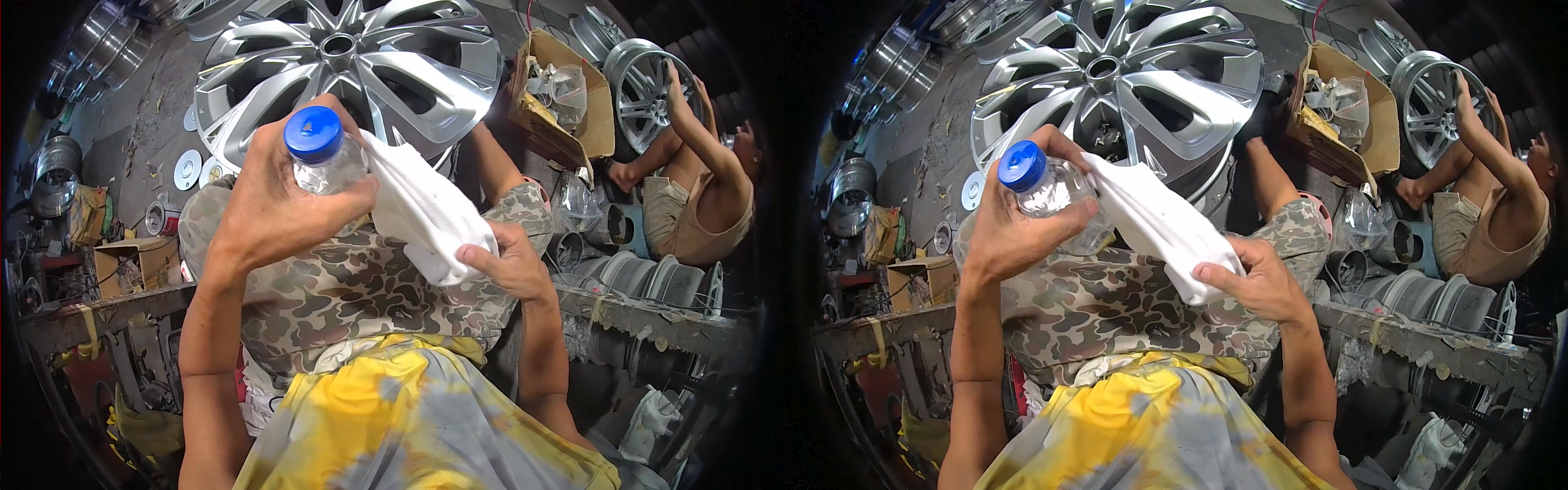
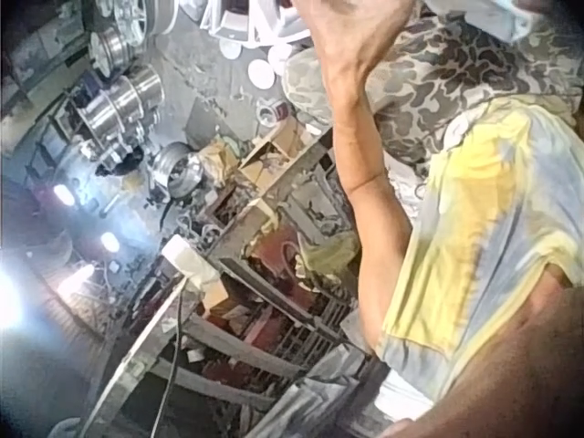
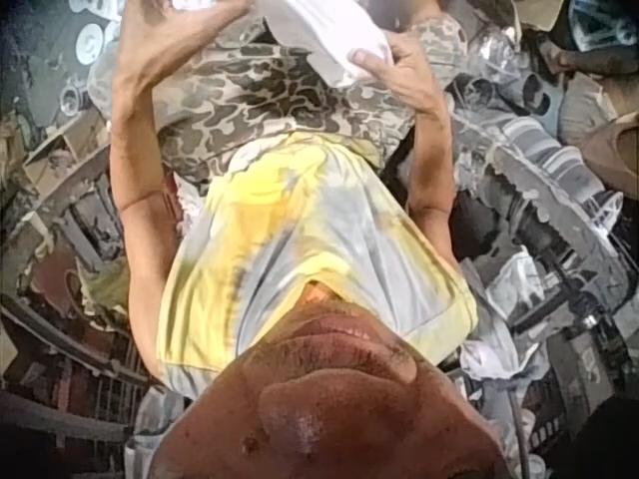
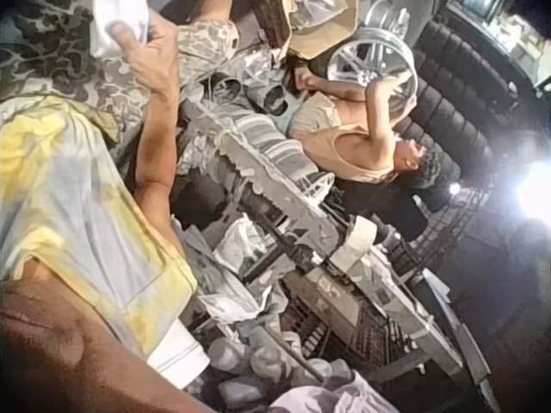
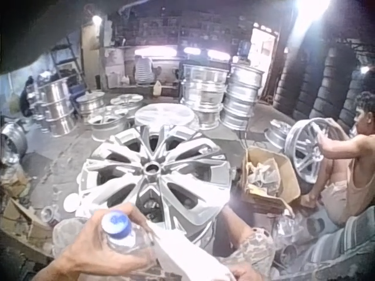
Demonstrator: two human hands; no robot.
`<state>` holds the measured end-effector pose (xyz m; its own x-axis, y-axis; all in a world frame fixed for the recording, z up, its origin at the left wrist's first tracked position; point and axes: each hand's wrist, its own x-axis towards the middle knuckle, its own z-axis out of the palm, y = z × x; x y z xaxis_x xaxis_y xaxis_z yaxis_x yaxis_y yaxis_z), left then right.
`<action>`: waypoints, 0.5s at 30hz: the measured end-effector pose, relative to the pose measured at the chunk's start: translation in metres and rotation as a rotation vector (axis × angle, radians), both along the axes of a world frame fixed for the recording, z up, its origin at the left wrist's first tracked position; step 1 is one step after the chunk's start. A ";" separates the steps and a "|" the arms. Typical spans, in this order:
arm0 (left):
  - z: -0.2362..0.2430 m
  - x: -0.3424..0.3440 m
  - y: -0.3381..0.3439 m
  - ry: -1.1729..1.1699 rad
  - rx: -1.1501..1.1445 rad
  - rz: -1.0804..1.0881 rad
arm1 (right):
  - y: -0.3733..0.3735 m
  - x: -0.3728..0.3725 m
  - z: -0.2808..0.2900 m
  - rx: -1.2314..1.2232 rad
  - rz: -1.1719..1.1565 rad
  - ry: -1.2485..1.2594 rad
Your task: Repairing surface damage on a car wheel rim by applying filler putty with a spatula and cleaning with a wet cloth.
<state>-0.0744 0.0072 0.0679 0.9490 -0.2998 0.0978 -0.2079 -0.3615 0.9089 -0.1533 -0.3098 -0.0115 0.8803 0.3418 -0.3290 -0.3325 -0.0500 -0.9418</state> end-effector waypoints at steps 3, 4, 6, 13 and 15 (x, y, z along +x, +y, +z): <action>-0.004 0.003 0.003 -0.019 0.080 -0.101 | -0.009 -0.003 0.002 0.015 0.010 -0.410; -0.005 0.002 0.003 0.011 0.131 -0.183 | -0.007 -0.003 0.003 0.015 0.008 -0.409; -0.013 -0.003 -0.002 0.006 0.126 -0.237 | 0.004 -0.002 0.013 0.208 -0.271 -0.670; -0.023 -0.007 -0.008 -0.219 0.505 -0.403 | 0.002 -0.024 0.001 0.350 -0.362 -0.252; -0.017 -0.006 -0.012 -0.219 0.591 -0.407 | 0.010 -0.033 -0.009 0.383 -0.321 -0.132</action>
<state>-0.0804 -0.0048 0.0512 0.7292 -0.6842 -0.0148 -0.5830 -0.6325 0.5100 -0.1860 -0.3000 -0.0206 0.9862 0.1216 -0.1121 -0.1515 0.3920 -0.9074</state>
